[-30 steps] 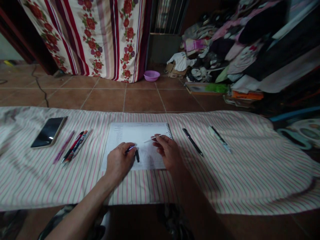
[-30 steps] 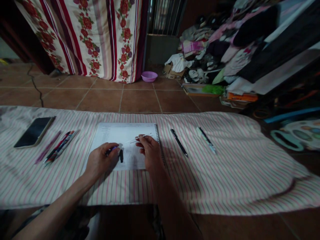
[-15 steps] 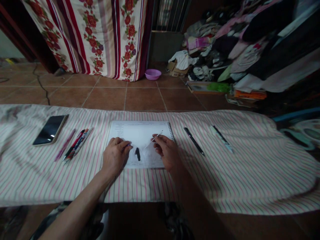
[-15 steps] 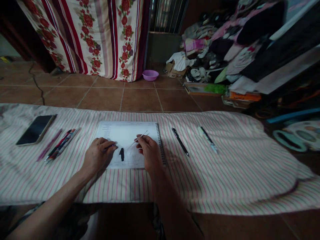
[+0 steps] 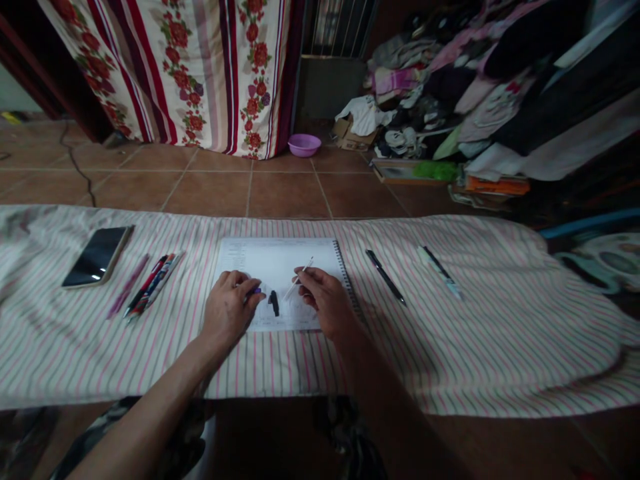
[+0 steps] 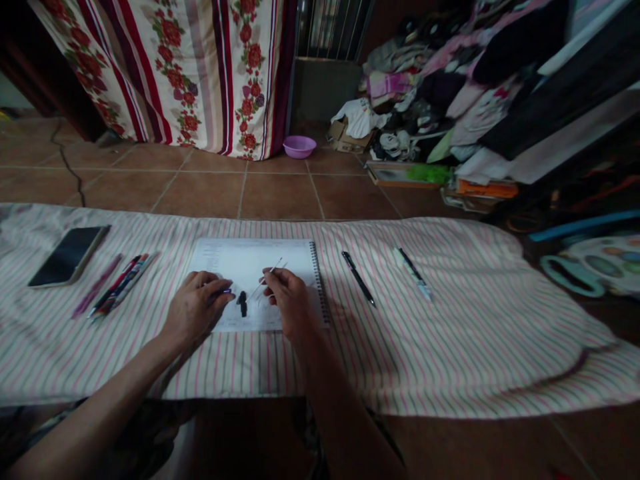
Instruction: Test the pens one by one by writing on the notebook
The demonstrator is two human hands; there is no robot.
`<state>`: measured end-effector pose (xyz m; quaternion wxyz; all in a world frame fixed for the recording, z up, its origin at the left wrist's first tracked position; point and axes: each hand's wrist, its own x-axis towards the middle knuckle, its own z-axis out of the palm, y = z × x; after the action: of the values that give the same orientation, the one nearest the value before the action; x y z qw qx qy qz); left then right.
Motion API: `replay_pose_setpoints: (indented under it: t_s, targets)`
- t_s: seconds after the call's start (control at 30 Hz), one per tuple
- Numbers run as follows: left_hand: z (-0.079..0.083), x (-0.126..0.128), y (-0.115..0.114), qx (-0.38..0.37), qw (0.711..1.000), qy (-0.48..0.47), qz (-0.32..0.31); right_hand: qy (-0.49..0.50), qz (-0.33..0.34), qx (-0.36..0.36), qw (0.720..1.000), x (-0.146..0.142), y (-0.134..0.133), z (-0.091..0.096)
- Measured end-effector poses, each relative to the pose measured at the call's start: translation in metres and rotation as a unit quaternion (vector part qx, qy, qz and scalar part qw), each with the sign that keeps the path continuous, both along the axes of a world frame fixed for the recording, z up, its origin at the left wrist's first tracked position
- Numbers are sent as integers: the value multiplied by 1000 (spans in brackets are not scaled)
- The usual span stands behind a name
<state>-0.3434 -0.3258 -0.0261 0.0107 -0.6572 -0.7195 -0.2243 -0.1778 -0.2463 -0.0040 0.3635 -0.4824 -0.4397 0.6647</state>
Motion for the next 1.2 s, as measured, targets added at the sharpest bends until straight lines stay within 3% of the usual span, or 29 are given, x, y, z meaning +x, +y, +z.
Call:
replay_pose_setpoints:
  t_s: [0.6,0.97,1.2]
  targets:
    - [-3,-14,-6,16,999,-49,0,0,18,27,999,-5,-1,0]
    - [8,-15,-13,105,989,-95,31,5,17,42,999,-9,-2,-2]
    - [10,2,-10,117,980,-159,-28,14,22,37,999,-14,-3,-3]
